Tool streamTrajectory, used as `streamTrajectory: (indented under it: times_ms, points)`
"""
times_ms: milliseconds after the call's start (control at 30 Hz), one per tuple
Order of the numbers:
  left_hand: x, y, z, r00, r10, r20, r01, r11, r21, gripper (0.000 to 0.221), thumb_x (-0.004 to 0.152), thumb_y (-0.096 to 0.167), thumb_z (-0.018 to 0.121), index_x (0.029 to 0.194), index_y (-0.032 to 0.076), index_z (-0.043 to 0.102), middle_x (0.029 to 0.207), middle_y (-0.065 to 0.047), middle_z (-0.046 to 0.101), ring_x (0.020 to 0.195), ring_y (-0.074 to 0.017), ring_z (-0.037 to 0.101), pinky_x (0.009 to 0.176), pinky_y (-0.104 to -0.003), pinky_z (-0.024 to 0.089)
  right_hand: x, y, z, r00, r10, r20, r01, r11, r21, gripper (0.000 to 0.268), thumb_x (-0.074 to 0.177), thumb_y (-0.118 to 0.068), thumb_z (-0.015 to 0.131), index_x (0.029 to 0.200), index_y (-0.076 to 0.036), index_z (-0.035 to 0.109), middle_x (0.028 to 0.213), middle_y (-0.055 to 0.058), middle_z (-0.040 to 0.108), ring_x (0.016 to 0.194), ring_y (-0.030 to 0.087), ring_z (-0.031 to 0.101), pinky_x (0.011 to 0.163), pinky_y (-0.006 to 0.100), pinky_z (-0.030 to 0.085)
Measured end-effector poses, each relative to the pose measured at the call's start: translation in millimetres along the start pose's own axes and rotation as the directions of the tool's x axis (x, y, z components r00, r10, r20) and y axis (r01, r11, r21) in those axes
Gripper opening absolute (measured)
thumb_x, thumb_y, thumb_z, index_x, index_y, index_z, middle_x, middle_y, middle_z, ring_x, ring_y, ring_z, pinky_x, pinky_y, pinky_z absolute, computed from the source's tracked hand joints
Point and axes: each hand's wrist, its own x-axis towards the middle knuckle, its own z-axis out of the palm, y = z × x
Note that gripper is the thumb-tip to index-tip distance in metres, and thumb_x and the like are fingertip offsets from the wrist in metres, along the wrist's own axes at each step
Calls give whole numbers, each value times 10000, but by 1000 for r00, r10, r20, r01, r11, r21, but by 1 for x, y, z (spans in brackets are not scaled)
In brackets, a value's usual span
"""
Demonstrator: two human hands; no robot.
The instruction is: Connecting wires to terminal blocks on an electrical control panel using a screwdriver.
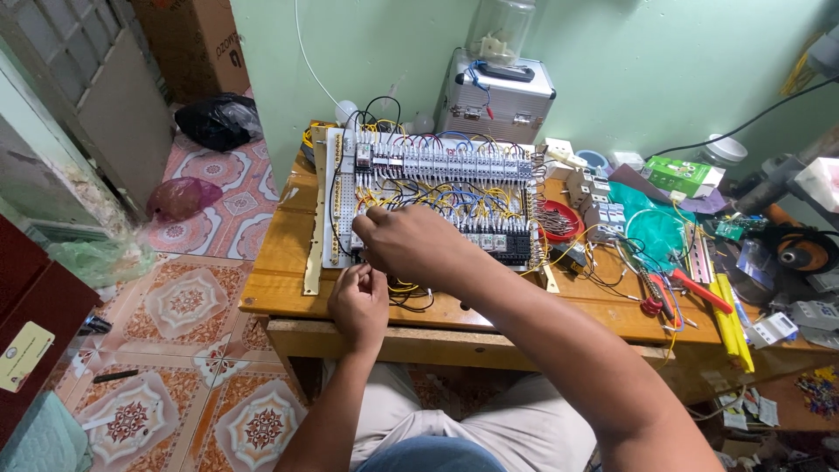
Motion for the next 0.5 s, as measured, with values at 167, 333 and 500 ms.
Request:
streamTrajectory:
  times_ms: [167, 333, 500]
  points:
    - [0, 4, -10, 999, 5, 46, -3, 1000, -30, 34, 844, 101, 756, 875, 104, 743, 658, -42, 604, 641, -287, 676, 587, -380, 548, 3, -2, 9, 996, 69, -64, -67, 997, 31, 226, 889, -281, 679, 955, -67, 649, 747, 131, 704, 570, 318, 722, 499, 420, 574]
    - [7, 25, -35, 976, 182, 120, -173, 982, -76, 68, 848, 154, 749, 886, 150, 693, 786, 15, 620, 727, -245, 676, 609, -336, 564, -11, -2, -12, 983, 169, -76, -144, 953, 268, 233, 856, -299, 702, 975, -103, 661, 739, 108, 709, 595, 336, 720, 543, 440, 582]
    - [13, 32, -56, 858, 336, 388, -250, 934, -255, 176, 786, 25, 696, 910, 121, 775, 926, -30, 707, 843, -291, 722, 724, -400, 605, -68, 15, 12, 881, 449, -149, -267, 733, 626, 189, 784, -297, 724, 728, -169, 597, 688, 52, 613, 627, 287, 649, 600, 397, 533]
